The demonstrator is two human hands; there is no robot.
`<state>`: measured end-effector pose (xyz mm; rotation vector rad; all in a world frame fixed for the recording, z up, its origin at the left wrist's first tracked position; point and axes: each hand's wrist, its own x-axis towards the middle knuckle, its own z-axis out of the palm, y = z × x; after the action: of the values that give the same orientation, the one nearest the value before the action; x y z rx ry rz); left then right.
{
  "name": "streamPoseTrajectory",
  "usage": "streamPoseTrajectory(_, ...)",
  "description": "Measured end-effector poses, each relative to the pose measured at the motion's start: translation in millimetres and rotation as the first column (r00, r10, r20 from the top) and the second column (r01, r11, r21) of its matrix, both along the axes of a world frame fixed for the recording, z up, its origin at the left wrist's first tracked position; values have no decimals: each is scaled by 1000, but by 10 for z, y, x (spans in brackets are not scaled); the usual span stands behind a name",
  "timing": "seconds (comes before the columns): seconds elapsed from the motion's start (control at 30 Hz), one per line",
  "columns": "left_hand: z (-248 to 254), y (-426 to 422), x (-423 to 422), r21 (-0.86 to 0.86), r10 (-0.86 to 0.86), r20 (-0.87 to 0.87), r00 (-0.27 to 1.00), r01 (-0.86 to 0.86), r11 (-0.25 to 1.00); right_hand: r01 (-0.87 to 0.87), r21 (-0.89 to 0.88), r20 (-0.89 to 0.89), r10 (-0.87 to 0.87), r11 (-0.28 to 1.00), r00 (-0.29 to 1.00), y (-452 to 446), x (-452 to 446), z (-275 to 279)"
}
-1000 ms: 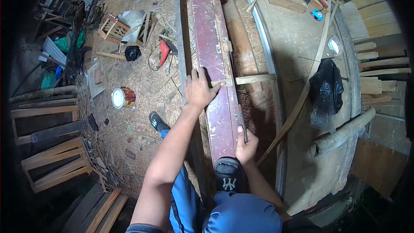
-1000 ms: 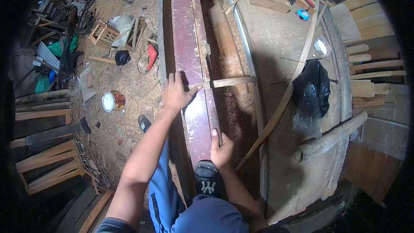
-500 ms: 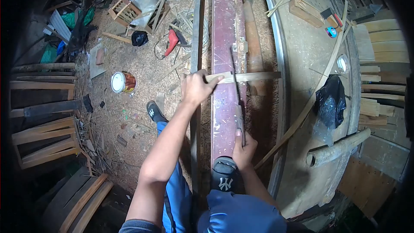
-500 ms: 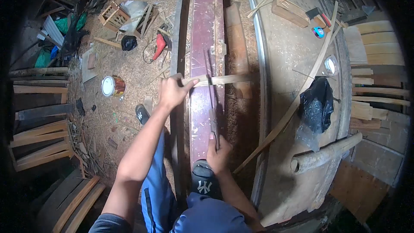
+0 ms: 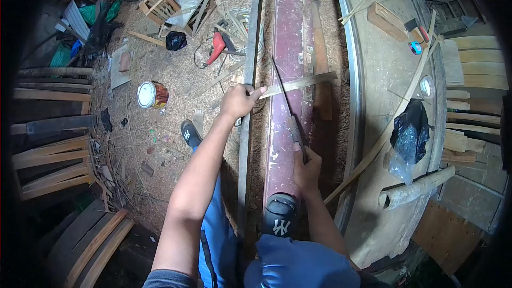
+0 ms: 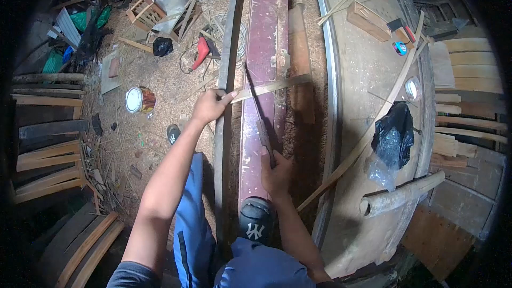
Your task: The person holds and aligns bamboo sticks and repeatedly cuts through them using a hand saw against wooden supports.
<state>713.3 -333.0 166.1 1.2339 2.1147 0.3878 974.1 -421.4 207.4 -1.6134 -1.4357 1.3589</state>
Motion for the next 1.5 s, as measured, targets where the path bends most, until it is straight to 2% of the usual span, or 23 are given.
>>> streamPoseTrajectory(0.07,81,16,12,-21,-6,25,1000,6,1000,0,-22,5,0,1000,1000,-9,-14,2)
streamPoseTrajectory(0.17,164,-7,38,-11,14,-66,998,-14,1000,4,4,-22,-4,1000,1000,-32,-31,-9)
streamPoseTrajectory(0.23,223,-12,53,-50,39,-11,999,-40,998,2,16,48,-3,1000,999,-84,1,-35)
streamPoseTrajectory(0.37,252,-8,138,12,28,-15,1000,-28,1000,16,23,48,-17,1000,999,-178,60,96)
streamPoseTrajectory(0.47,455,65,319,13,-12,-86,996,13,1000,82,-32,55,-80,996,995,-201,146,169)
streamPoseTrajectory(0.63,546,214,660,111,-85,-22,996,87,990,139,161,-3,-140,977,990,-215,422,341)
streamPoseTrajectory(0.83,715,315,1163,132,-139,-35,990,142,981,242,212,64,-260,947,964,-366,735,477)
streamPoseTrajectory(0.87,726,312,1233,177,-155,-120,981,175,968,338,53,-109,-331,940,937,-394,760,475)
streamPoseTrajectory(0.97,795,364,1356,98,-190,-56,980,195,976,353,100,-74,-347,930,935,-437,830,581)
streamPoseTrajectory(1.0,802,380,1382,114,-204,-110,973,216,970,378,45,-125,-370,925,920,-453,840,590)
streamPoseTrajectory(1.13,847,428,1445,165,-240,-192,952,272,948,420,26,-199,-407,907,892,-490,868,510)
streamPoseTrajectory(1.2,868,467,1441,79,-271,-202,941,292,953,395,92,-145,-380,914,913,-471,872,562)
streamPoseTrajectory(1.33,856,451,1449,136,-255,-176,951,280,950,381,116,-86,-373,917,924,-452,870,539)
streamPoseTrajectory(1.43,832,447,1444,119,-247,-163,955,268,956,416,60,-160,-403,907,901,-443,879,497)
streamPoseTrajectory(1.5,836,427,1435,129,-228,-97,969,240,962,362,153,-57,-357,920,932,-445,871,542)
